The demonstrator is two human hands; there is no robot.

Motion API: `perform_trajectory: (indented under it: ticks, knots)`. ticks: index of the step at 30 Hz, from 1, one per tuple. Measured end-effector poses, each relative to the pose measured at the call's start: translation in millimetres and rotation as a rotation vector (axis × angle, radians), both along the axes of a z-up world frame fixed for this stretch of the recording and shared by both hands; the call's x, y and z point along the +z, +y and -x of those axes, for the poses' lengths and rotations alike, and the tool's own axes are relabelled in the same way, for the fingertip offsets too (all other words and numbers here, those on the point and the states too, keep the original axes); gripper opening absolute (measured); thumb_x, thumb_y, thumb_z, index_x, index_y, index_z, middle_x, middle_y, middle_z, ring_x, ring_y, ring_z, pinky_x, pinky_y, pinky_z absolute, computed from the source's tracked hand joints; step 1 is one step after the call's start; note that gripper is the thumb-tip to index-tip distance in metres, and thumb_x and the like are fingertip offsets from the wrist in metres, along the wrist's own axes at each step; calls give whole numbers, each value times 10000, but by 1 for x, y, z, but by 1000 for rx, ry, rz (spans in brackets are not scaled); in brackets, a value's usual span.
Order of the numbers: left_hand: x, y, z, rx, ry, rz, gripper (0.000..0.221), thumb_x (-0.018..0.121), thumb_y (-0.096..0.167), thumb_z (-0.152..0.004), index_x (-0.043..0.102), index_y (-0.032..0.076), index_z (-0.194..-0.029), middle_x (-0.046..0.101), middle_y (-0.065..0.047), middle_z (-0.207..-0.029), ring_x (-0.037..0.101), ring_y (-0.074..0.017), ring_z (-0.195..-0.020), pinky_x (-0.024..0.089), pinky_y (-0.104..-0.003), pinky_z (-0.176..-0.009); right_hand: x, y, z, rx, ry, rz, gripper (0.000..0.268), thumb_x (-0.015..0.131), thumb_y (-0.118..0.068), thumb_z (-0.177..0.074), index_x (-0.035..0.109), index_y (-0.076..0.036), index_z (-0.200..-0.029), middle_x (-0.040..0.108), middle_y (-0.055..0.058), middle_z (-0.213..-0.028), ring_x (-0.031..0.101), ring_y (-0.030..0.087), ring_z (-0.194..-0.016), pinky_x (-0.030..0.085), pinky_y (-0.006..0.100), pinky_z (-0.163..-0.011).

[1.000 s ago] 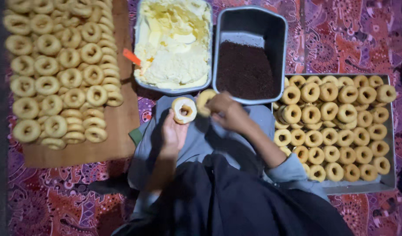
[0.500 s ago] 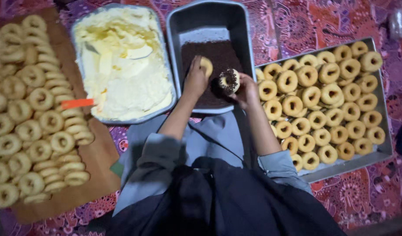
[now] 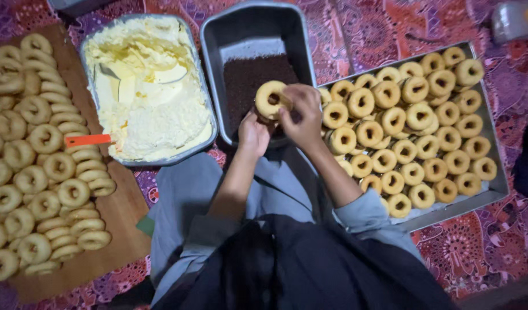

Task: The person sits on the floor and repeatedly picks up ring-shaped pastries, splits them open, fills them with a yellow cream, and places them into a tray of dark crumbs. The finished pastries are then arranged on a metal tray.

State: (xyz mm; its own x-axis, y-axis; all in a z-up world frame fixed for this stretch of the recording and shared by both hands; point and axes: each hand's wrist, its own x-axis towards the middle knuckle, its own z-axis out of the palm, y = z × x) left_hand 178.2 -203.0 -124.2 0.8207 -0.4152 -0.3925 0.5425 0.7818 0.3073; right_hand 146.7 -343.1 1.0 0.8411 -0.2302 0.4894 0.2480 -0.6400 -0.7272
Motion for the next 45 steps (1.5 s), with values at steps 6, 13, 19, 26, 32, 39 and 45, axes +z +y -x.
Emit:
perform_trajectory:
  ticks: [6, 13, 19, 26, 32, 39, 45]
  knots:
    - [48, -11, -2, -425, 12, -355, 394, 546, 281, -1011, 565, 46, -1327, 574, -172, -1327, 607, -324, -1165, 537, -599, -999, -48, -57, 21, 64, 639, -1430, 237, 742, -215, -904, 656, -128, -1107, 688, 57, -1019, 677, 192, -883, 523, 342, -694]
    - [48, 35, 24, -56, -809, -1527, 326, 723, 147, -950, 689, 53, -1260, 517, -207, -1417, 538, -358, -1308, 486, -386, -1053, -115, -283, 111, -178, 154, -1611, 280, 680, -283, -977, 673, -90, -1180, 744, 101, -1128, 724, 252, -1011, 600, 376, -829]
    - [44, 123, 95, 172, -358, -1285, 246, 635, 68, -973, 654, 39, -1216, 559, -75, -1366, 598, -160, -1147, 495, -279, -965, -134, -433, 145, -800, 146, -1359, 343, 742, -351, -847, 722, -186, -1147, 718, 9, -1130, 645, 213, -988, 519, 400, -732]
    - [9, 231, 160, 483, -182, -1408, 193, 612, 8, -990, 640, 33, -1179, 609, -59, -1228, 591, -135, -1083, 503, -251, -915, -146, -437, 130, -808, 414, -1280, 288, 778, -292, -890, 714, -138, -1124, 751, 77, -945, 709, 238, -730, 554, 396, -574]
    - [-37, 322, 197, 741, 55, -1445, 178, 591, -40, -933, 605, 56, -1082, 595, 2, -1002, 556, -124, -879, 482, -256, -787, -122, -409, 135, -1167, 326, -83, 556, 871, -286, -911, 631, 92, -1240, 696, 181, -1079, 684, 313, -959, 530, 436, -871]
    - [-64, 448, 186, 928, 139, -1938, 96, 569, 3, -907, 567, -8, -1002, 599, -72, -950, 571, -207, -871, 508, -368, -822, -120, -266, 137, -944, -23, -156, 331, 708, -82, -978, 609, -8, -1285, 636, 107, -1237, 604, 244, -1107, 517, 378, -992]
    - [-77, 527, 95, 625, 446, -2056, 643, 835, 523, -873, 605, -47, -1063, 659, -201, -977, 614, -368, -879, 514, -473, -810, -114, -127, 99, -607, -35, -334, 206, 646, -23, -1036, 608, -3, -1238, 611, 80, -1194, 580, 193, -1094, 505, 325, -990]
